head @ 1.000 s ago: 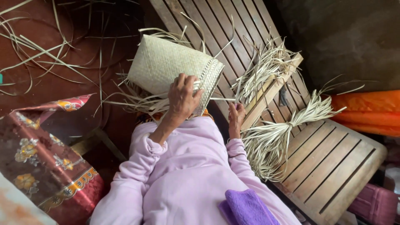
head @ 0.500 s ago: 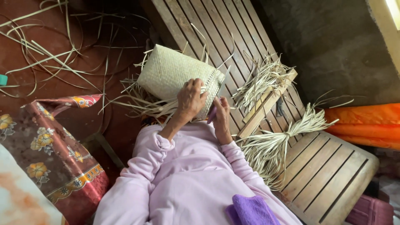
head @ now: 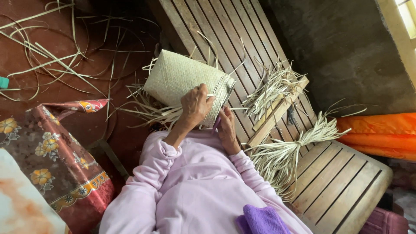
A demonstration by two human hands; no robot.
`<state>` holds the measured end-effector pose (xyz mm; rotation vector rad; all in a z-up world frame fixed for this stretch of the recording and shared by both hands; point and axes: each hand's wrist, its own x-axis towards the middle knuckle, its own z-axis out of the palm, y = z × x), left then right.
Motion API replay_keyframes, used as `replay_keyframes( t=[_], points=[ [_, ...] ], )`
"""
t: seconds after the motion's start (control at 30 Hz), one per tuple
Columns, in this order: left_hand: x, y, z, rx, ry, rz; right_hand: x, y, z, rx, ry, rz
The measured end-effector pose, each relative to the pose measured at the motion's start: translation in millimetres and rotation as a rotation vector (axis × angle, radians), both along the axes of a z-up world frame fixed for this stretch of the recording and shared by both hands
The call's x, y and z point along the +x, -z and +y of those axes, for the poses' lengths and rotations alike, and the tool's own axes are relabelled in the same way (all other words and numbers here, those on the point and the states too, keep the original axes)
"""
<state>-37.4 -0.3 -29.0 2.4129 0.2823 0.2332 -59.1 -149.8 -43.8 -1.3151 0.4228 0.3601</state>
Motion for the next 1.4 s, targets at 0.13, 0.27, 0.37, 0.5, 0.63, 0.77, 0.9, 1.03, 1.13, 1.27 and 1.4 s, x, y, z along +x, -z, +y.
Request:
replay_keyframes(
  t=[0.13, 0.27, 0.37, 0.5, 0.63, 0.77, 0.9, 1.03, 1.13, 1.27, 1.4],
  points=[
    [0.3, -11.3, 5.4, -0.051, 0.028, 0.09, 0.6, 2.1, -2.7, 0.02, 0.01, -0.012],
    [-0.3, -19.8, 10.0, -0.105, 0.078, 0.18, 11.7, 7.4, -3.5, 0.039, 0.024, 0.002],
    [0.7, -24.9, 17.3, -0.142, 0.133, 0.227, 24.9, 39.3, -18.0, 0.138, -0.028, -0.009],
    [-1.5, -39.1, 24.6, -0.167, 0.221, 0.279, 17.4, 10.1, -1.9, 0.081, 0.002, -0.041],
    [1.9, -10.2, 28.5, -0.043, 0.313, 0.272, 13.9, 6.6, -0.1, 0.082, 0.021, -0.019],
    [-0.8, -3.7, 29.8, 0.008, 0.351, 0.3, 10.9, -9.9, 6.1, 0.076, 0.008, -0.038],
    [-1.5, 1.3, 34.8, -0.125, 0.376, 0.347, 6.7, -42.5, 17.0, 0.047, 0.004, -0.016],
    [-1.8, -19.9, 36.8, -0.215, 0.34, 0.362, 0.5, -87.6, 32.5, 0.002, -0.03, -0.011],
    [-2.9, -21.4, 32.2, -0.279, 0.312, 0.368, 0.6, -90.8, 34.8, 0.005, -0.053, -0.019],
    [-4.5, -14.1, 17.4, -0.327, 0.224, 0.276, 0.6, -79.0, 31.0, -0.001, -0.067, -0.031],
    [-5.3, -9.2, 10.5, -0.322, 0.179, 0.205, 0.7, -72.9, 28.5, -0.005, -0.076, -0.042]
  ],
)
